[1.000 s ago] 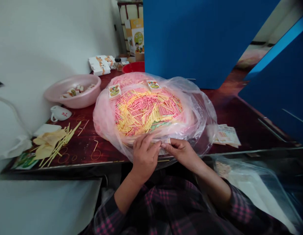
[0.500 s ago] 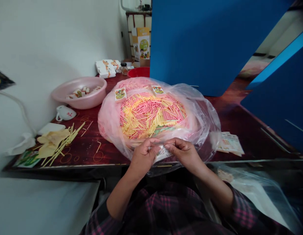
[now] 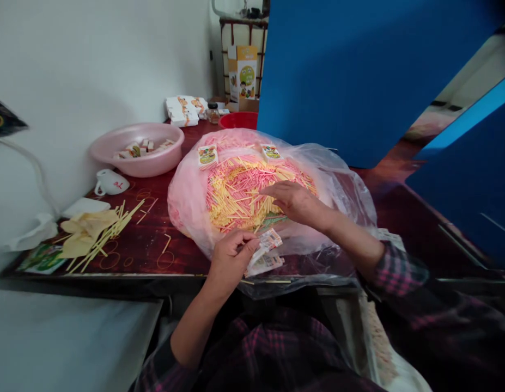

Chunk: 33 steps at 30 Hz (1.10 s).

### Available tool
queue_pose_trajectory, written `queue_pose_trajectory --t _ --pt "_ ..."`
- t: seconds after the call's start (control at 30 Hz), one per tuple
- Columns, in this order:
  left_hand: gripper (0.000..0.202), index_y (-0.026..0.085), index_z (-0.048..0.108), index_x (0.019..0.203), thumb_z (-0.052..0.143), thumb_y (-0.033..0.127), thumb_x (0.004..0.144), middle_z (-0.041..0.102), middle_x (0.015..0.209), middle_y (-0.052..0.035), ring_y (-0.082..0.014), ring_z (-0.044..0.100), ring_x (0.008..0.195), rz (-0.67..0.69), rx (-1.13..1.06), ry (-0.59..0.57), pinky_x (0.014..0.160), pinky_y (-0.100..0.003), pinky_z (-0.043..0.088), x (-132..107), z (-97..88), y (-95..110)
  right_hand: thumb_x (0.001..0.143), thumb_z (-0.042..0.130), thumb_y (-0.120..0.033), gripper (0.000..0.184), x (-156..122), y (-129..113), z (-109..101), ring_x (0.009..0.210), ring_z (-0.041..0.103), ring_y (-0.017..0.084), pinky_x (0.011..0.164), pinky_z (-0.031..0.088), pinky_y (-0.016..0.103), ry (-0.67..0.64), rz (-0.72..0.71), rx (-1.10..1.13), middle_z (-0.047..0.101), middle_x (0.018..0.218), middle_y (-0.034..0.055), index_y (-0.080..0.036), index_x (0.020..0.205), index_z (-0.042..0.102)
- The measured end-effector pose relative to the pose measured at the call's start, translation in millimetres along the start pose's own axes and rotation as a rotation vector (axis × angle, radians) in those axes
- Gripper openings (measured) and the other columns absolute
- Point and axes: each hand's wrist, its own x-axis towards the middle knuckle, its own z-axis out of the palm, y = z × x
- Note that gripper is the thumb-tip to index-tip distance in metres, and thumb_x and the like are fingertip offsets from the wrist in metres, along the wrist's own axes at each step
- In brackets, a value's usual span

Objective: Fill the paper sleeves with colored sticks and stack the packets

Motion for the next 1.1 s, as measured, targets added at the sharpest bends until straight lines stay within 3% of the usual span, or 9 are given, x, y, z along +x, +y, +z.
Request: queue_pose_trajectory --t 0.07,0.17,0.3,0.47,0.67,0.93,1.1 --pt "0.015 0.02 0.074 0.083 0.065 0.031 0.085 0.073 0.084 -0.0029 -0.0166 0.063 0.078 -0.016 -0.008 0.004 0.073 -0.028 0.051 -1 -0.1 -1 0.088 0.049 0.001 0.054 13 12 1 0.131 0.057 0.028 0.111 0.041 0.048 -0.17 -0.09 -0.15 0.068 0.137 0.0086 -0.021 0.135 0.064" --pt "0.015 0.02 0.074 0.082 0.065 0.031 0.085 0.073 0.085 -0.0037 -0.0171 0.064 0.079 -0.028 -0.022 0.002 0.075 -0.029 0.052 -1 -0.9 -2 0.09 0.053 -0.003 0.05 26 19 1 0.135 0.052 0.03 0.112 0.034 0.05 -0.344 -0.181 -0.255 0.066 0.14 0.0076 -0.022 0.136 0.062" --pt "0.015 0.019 0.074 0.081 0.066 0.031 0.085 0.073 0.085 -0.004 -0.0171 0.064 0.078 -0.029 -0.03 -0.005 0.075 -0.03 0.052 1 -2.6 -6 0.089 0.057 -0.006 0.046 39 17 -3 0.126 0.055 0.027 0.107 0.032 0.044 -0.416 -0.292 -0.304 0.069 0.132 0.0087 -0.022 0.132 0.063" --pt "0.015 0.019 0.074 0.083 0.066 0.031 0.085 0.072 0.085 -0.0035 -0.0167 0.064 0.078 -0.047 -0.054 -0.014 0.073 -0.029 0.051 1 -1.4 -11 0.093 0.054 -0.007 0.025 47 14 -1 0.109 0.06 0.025 0.098 0.035 0.041 -0.457 -0.357 -0.374 0.072 0.116 0.0102 -0.017 0.11 0.07" --pt "0.014 0.019 0.074 0.084 0.068 0.031 0.085 0.072 0.084 -0.0032 -0.0163 0.064 0.078 -0.076 -0.092 -0.014 0.071 -0.029 0.05 2 0.2 -12 0.094 0.054 -0.009 0.021 46 26 12 0.099 0.061 0.022 0.095 0.04 0.038 -0.379 -0.354 -0.302 0.074 0.108 0.0108 -0.016 0.105 0.071" --pt "0.016 0.018 0.073 0.082 0.071 0.033 0.08 0.069 0.077 -0.0013 -0.0144 0.058 0.07 -0.143 -0.182 0.013 0.066 -0.026 0.045 4 1.6 -11 0.099 0.049 -0.015 0.019 51 37 25 0.088 0.066 0.02 0.114 0.033 0.047 -0.215 -0.069 -0.198 0.074 0.093 0.007 -0.016 0.096 0.068" --pt "0.017 0.018 0.072 0.078 0.079 0.033 0.073 0.067 0.079 -0.0001 -0.013 0.057 0.072 -0.207 -0.451 0.098 0.07 -0.025 0.045 7 5.2 -9 0.1 0.048 -0.032 0.026 50 26 19 0.082 0.063 0.021 0.086 0.048 0.035 0.097 0.21 0.138 0.071 0.086 0.0063 -0.019 0.088 0.067"
